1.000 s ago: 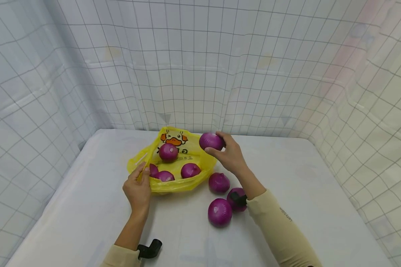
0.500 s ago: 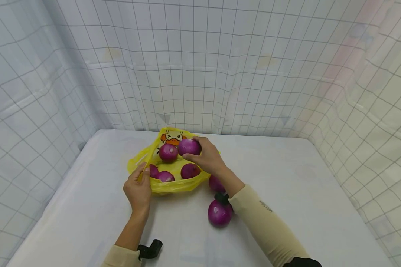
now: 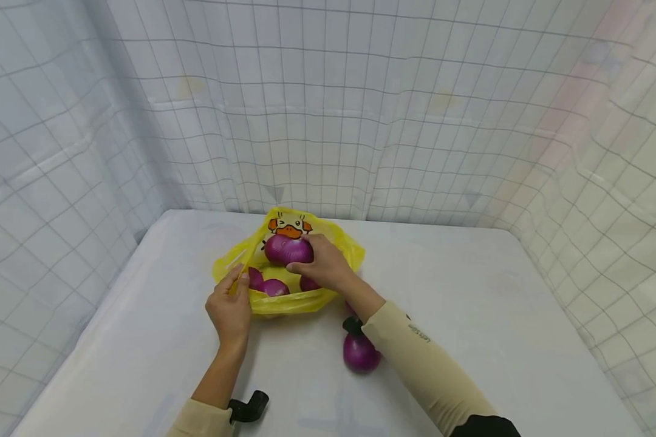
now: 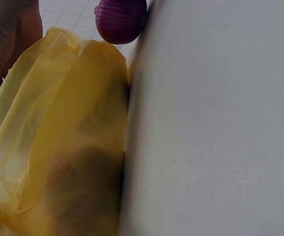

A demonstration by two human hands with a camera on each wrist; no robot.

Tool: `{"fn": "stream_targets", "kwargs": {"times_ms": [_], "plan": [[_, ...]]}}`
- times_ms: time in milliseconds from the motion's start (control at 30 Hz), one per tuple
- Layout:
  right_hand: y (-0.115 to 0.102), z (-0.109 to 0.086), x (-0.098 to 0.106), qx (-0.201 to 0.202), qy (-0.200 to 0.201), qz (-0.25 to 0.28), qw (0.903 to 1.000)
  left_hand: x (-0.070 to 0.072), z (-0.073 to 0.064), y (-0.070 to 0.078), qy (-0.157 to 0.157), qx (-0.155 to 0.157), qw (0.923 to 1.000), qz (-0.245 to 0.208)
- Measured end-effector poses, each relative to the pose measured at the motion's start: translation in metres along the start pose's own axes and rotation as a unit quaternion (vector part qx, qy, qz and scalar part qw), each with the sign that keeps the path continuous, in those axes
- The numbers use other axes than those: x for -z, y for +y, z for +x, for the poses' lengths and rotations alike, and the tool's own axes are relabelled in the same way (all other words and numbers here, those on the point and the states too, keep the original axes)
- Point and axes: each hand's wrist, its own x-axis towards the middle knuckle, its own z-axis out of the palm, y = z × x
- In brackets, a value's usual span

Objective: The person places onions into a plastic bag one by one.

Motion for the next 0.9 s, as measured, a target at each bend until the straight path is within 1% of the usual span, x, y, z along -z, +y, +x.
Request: {"fn": "stream_targets", "kwargs": {"times_ms": [300,600,900], "plan": [[-0.002,0.002,-0.009,-0.005,-0.017,-0.005,0.9998,-0.001,-0.001,-0.001,-0.003,-0.004,1.0,0.001],[-0.005,0.004,-0.013,-0.024,-0.03,-0.014,0.9992,-0.001,0.0,-0.002,0.0,-0.005,1.0,-0.007],[-0.004,0.003,-0.015,-0.004,-0.023,-0.034,0.9992,0.0,-0.001,-0.001,0.003,-0.011,0.9999,-0.005]]}}
